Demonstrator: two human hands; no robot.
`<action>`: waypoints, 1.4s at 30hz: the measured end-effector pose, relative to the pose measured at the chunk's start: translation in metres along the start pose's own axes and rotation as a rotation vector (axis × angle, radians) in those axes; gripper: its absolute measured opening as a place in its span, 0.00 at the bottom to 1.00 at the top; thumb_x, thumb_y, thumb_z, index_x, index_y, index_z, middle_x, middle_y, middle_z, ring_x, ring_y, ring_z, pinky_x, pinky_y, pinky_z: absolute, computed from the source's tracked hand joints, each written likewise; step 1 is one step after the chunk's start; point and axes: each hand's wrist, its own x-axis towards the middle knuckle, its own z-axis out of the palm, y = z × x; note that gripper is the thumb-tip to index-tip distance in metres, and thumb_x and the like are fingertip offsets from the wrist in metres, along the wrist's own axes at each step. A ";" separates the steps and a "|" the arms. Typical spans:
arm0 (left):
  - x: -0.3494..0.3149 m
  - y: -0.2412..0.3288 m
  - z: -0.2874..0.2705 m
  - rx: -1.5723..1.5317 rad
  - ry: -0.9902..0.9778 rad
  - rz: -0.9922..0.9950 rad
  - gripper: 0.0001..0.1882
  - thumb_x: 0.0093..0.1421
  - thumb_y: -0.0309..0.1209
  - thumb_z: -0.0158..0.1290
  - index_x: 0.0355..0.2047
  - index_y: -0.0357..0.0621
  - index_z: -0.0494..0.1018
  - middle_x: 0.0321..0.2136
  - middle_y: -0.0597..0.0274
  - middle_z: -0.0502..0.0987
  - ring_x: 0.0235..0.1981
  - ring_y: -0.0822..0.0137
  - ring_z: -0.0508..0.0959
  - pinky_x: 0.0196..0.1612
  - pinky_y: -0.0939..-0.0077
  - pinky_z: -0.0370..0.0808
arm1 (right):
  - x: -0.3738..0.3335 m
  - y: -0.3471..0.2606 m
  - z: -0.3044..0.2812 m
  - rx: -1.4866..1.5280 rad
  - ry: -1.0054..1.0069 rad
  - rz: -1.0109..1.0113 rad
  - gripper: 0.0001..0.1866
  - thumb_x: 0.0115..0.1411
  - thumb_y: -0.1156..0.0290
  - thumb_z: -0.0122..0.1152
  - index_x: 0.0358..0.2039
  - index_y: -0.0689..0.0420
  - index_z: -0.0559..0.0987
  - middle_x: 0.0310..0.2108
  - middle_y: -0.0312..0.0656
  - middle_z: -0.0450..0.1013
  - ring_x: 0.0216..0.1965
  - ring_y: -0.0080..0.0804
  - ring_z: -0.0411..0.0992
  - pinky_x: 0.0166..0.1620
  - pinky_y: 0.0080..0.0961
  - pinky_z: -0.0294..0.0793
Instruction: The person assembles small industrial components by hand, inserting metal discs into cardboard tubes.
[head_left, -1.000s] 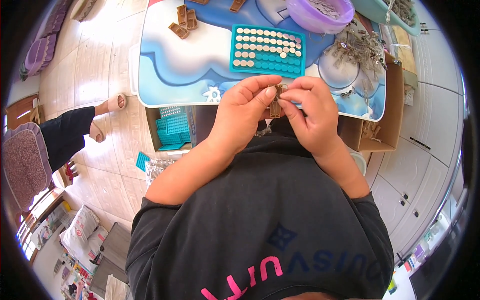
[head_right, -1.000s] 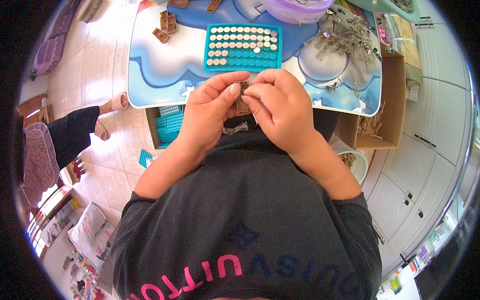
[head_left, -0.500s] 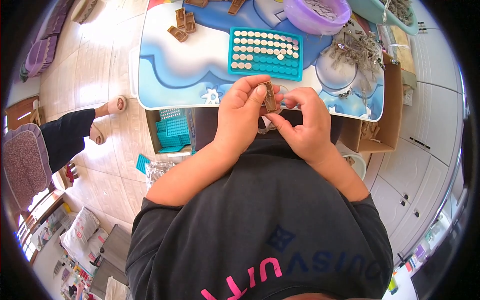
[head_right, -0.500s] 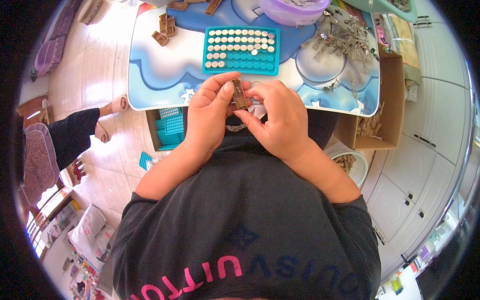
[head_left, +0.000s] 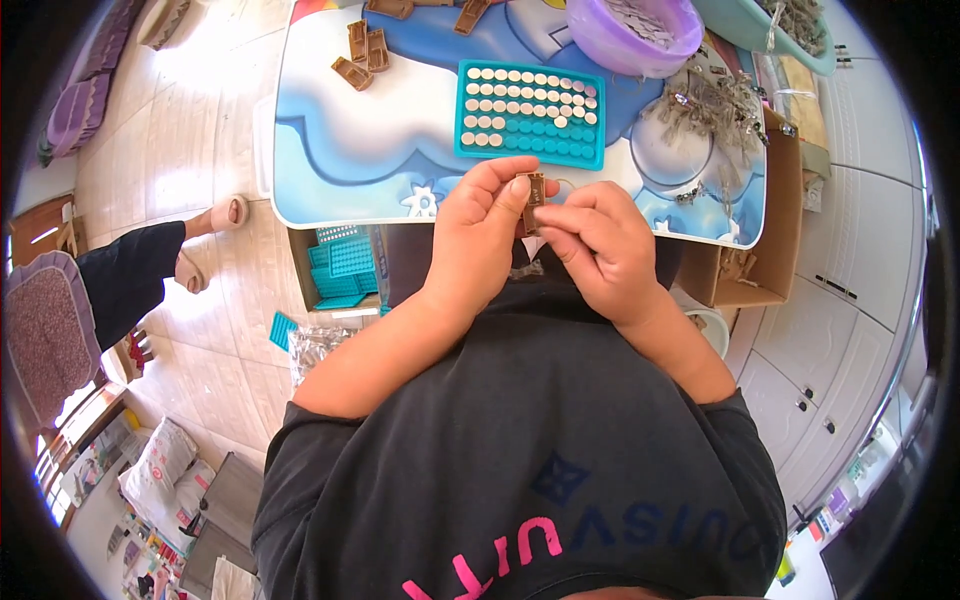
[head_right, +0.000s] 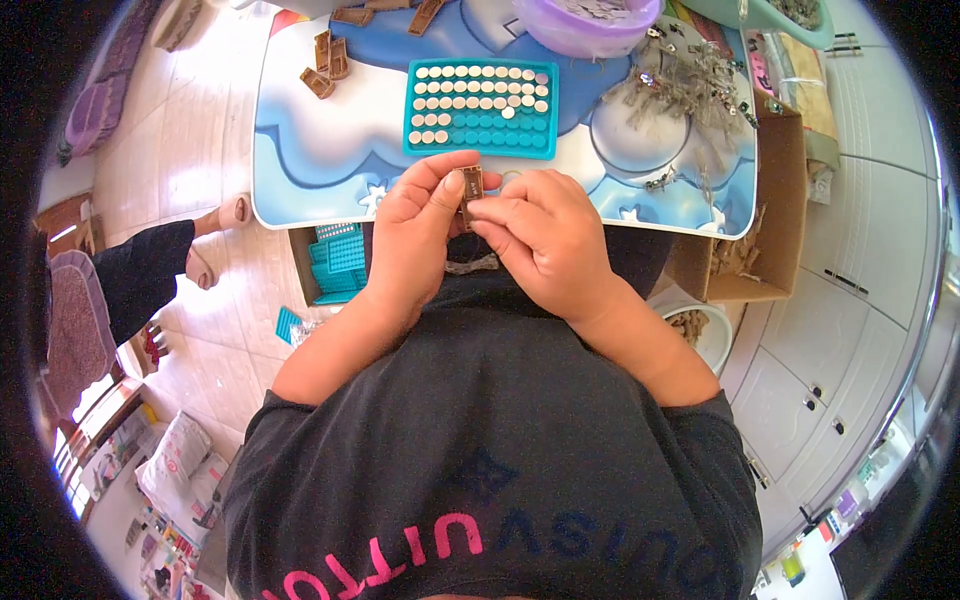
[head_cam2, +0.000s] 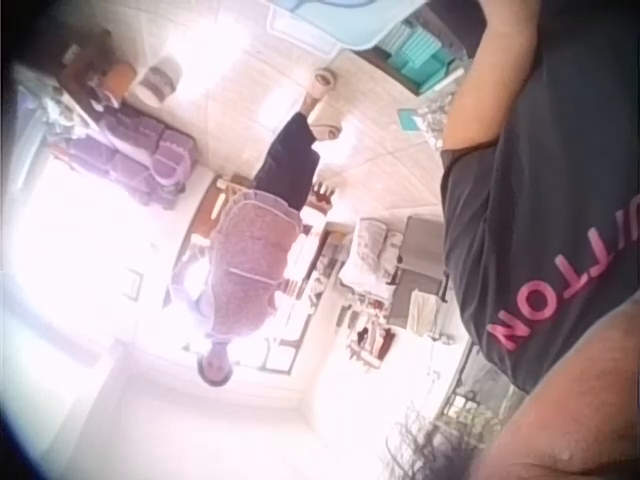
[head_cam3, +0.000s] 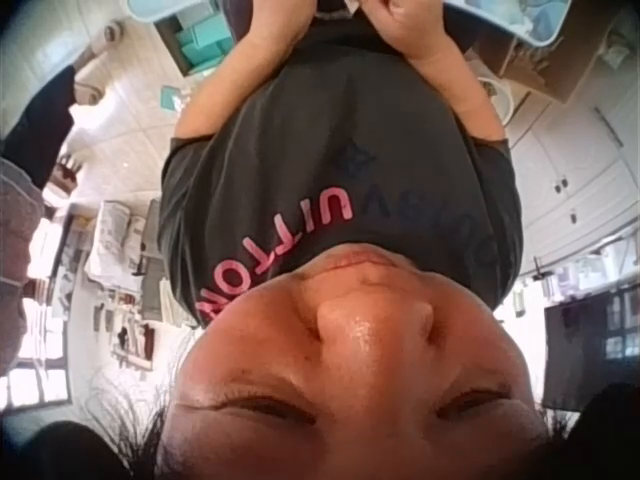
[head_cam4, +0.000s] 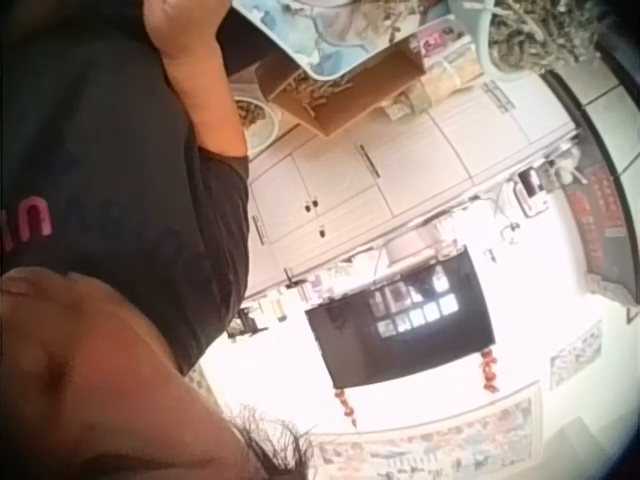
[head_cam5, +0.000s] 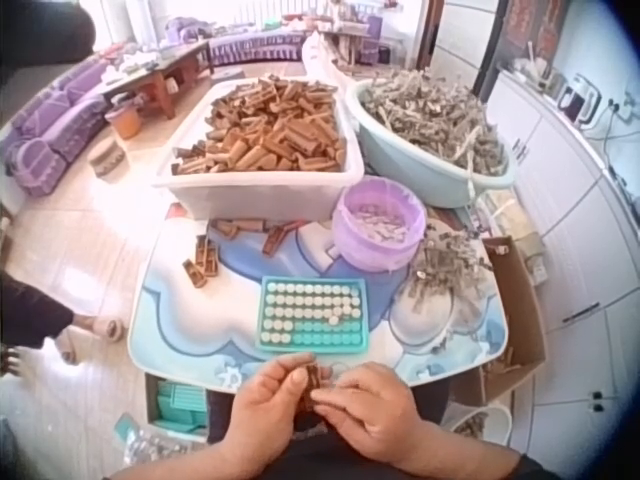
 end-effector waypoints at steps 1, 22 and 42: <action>0.000 0.000 0.000 -0.034 -0.016 0.016 0.12 0.66 0.27 0.42 0.48 0.34 0.64 0.39 0.55 0.75 0.38 0.70 0.76 0.41 0.77 0.75 | 0.002 -0.001 0.000 -0.025 0.038 -0.002 0.10 0.44 0.75 0.65 0.30 0.56 0.79 0.26 0.37 0.69 0.29 0.36 0.69 0.33 0.30 0.67; 0.009 0.011 -0.014 -0.075 0.026 -0.026 0.14 0.65 0.31 0.45 0.49 0.37 0.67 0.39 0.54 0.76 0.35 0.67 0.78 0.42 0.74 0.76 | 0.050 0.048 0.001 -0.450 0.189 -0.057 0.07 0.44 0.76 0.65 0.26 0.58 0.79 0.25 0.38 0.69 0.29 0.35 0.69 0.32 0.30 0.68; 0.002 0.016 -0.029 -0.136 0.065 -0.016 0.12 0.65 0.28 0.45 0.46 0.34 0.68 0.37 0.57 0.76 0.36 0.69 0.77 0.42 0.76 0.76 | 0.063 0.022 0.022 -0.137 0.090 -0.084 0.07 0.42 0.75 0.66 0.25 0.57 0.77 0.26 0.38 0.68 0.28 0.37 0.67 0.30 0.30 0.66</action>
